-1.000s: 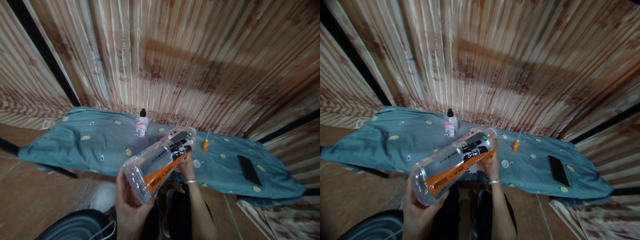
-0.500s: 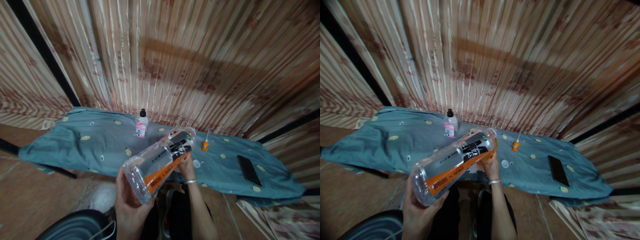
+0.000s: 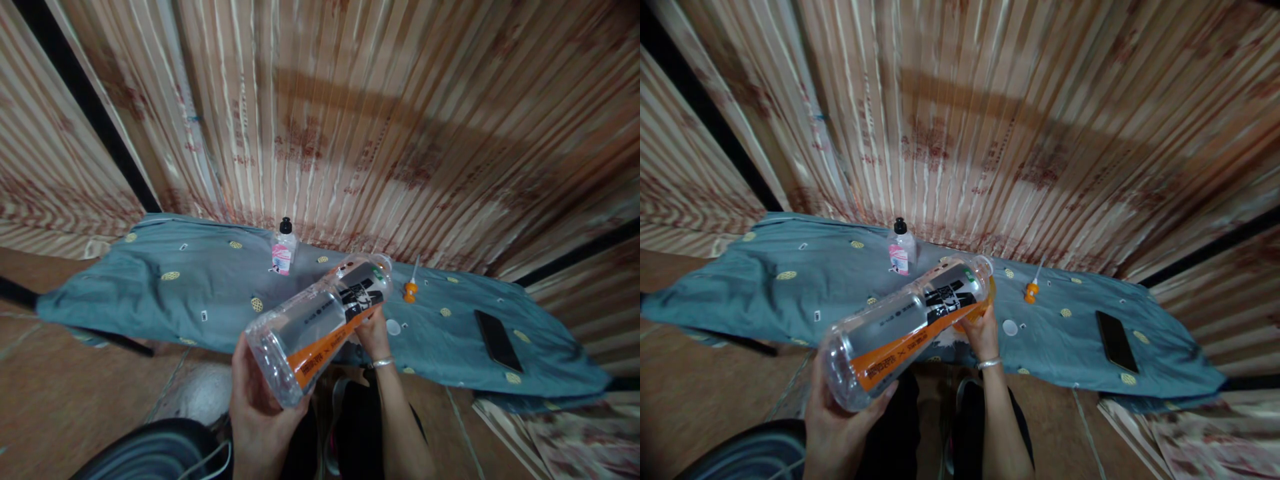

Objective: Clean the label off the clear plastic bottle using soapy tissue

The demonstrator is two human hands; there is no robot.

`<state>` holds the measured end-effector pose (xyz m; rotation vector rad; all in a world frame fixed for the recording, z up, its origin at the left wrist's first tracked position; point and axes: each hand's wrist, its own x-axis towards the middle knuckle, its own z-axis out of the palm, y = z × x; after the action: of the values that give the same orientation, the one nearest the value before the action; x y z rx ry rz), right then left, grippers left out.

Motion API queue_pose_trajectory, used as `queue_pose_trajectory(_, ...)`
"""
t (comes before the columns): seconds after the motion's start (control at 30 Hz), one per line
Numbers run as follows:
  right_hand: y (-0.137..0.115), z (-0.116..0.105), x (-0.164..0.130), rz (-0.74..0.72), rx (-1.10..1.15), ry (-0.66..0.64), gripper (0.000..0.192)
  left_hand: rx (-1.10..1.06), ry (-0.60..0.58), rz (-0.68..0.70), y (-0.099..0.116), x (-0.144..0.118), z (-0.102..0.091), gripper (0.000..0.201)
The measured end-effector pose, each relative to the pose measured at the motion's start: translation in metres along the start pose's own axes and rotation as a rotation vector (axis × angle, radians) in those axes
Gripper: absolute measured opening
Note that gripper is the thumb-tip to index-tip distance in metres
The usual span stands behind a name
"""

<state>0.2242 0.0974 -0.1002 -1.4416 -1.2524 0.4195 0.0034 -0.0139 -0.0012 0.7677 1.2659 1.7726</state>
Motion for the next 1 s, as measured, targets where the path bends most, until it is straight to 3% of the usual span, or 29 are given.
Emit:
queue_pose_trajectory(0.53,0.0044,-0.0005,-0.0012,0.084,0.038,-0.007,0.069,-0.017,-0.001,0.000,-0.0015,0.0000,-0.0003,0.092)
queue_pose_trajectory(0.73,0.0046,0.0008,-0.0014,0.108,-0.022,0.045,0.051,-0.021,-0.003,0.011,-0.0005,-0.0001,0.0019,0.089)
queue_pose_trajectory(1.0,0.0096,0.0001,-0.0040,0.108,-0.029,0.032,0.051,-0.011,0.029,-0.010,-0.0011,0.0010,0.0017,0.096)
